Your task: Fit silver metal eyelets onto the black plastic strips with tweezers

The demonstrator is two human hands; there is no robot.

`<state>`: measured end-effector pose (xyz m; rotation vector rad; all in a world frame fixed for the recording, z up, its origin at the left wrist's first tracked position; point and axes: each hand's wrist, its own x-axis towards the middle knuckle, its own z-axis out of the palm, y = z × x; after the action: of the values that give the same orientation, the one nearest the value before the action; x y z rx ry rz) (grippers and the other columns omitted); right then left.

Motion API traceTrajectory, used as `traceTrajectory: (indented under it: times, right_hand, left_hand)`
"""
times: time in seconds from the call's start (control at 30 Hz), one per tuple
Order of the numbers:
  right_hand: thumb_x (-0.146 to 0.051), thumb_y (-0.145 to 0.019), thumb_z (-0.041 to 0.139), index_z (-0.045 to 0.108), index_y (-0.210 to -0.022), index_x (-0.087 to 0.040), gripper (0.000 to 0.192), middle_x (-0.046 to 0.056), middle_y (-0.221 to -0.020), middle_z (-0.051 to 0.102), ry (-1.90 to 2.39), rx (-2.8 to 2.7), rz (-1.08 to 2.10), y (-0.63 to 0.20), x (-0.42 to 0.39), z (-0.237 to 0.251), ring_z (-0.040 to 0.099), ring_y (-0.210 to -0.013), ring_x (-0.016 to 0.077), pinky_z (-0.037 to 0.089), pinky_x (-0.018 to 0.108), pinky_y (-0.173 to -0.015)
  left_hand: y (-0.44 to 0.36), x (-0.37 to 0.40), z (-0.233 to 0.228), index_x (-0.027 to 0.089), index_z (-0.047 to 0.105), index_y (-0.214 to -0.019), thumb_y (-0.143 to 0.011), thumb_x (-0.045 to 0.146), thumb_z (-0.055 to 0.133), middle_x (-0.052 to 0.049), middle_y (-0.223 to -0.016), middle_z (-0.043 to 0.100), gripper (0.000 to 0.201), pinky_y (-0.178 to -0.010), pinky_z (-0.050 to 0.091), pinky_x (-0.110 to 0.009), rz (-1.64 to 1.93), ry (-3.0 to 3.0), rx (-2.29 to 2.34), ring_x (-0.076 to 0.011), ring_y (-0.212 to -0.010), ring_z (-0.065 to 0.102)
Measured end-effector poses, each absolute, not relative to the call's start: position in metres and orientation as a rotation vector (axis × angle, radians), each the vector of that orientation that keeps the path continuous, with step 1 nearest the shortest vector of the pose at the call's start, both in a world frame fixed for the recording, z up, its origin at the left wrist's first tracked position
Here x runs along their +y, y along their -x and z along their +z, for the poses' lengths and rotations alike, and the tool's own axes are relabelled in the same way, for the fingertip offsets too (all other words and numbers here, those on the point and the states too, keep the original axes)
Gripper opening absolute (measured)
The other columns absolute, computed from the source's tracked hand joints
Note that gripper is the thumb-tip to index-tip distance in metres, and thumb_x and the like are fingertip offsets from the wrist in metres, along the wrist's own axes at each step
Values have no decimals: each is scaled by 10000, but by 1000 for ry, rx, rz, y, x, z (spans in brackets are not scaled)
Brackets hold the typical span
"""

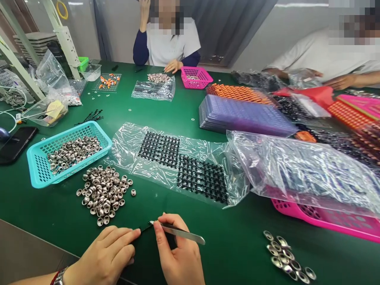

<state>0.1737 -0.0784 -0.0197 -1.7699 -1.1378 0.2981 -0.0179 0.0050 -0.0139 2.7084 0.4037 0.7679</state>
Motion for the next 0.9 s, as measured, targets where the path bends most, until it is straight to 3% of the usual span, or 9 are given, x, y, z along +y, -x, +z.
traceTrajectory:
  times: [0.27,0.43,0.53,0.67,0.73,0.9]
  right_hand:
    - [-363,-1003,625,656,-922,-282,119,-33,-845,745,1761,-1215,182,-173,-75,-16,783,-771,108,586,116,-694]
    - [-342,-1017,612,649,-911,-282,127,-48,-815,736,1701,-1290,104,-170,-72,-17,785,-860,102,585,135,-872]
    - [-345,-1017,621,663,-924,-280,121,-56,-815,743,1634,-1305,132,-168,-69,-17,788,-886,96,559,172,-994]
    - [-317,-997,657,675,-951,-279,62,-34,-865,750,1585,-1156,233,-167,-74,-16,787,-947,109,596,167,-925]
    - [-257,-993,659,674,-992,-270,20,-26,-901,749,1520,-1101,286,-165,-82,-16,782,-927,106,595,226,-993]
    - [-136,-993,632,664,-1039,-232,112,-16,-883,737,1247,-991,332,-146,-103,-21,731,-865,101,594,383,-1081]
  left_hand:
    - [19,5,-15,168,644,-993,-1023,87,470,-82,-1228,794,194,-965,415,-325,753,-2718,394,-197,-1090,695]
    - [18,4,-14,164,645,-986,-1062,124,423,-81,-1241,794,239,-941,413,-333,747,-2755,389,-197,-1077,715]
    - [17,4,-11,166,640,-990,-1077,134,394,-75,-1233,798,263,-933,439,-333,746,-2725,396,-197,-1068,730]
    - [15,8,-1,177,627,-971,-1078,127,431,-88,-1203,804,229,-914,522,-319,736,-2613,449,-205,-1031,754]
    - [15,10,4,174,641,-961,-1073,138,473,-123,-1210,794,205,-910,562,-312,807,-2529,507,-222,-1052,759]
    - [15,6,11,172,750,-965,-972,110,638,-61,-876,805,128,-732,585,-194,721,-1876,704,-156,-785,760]
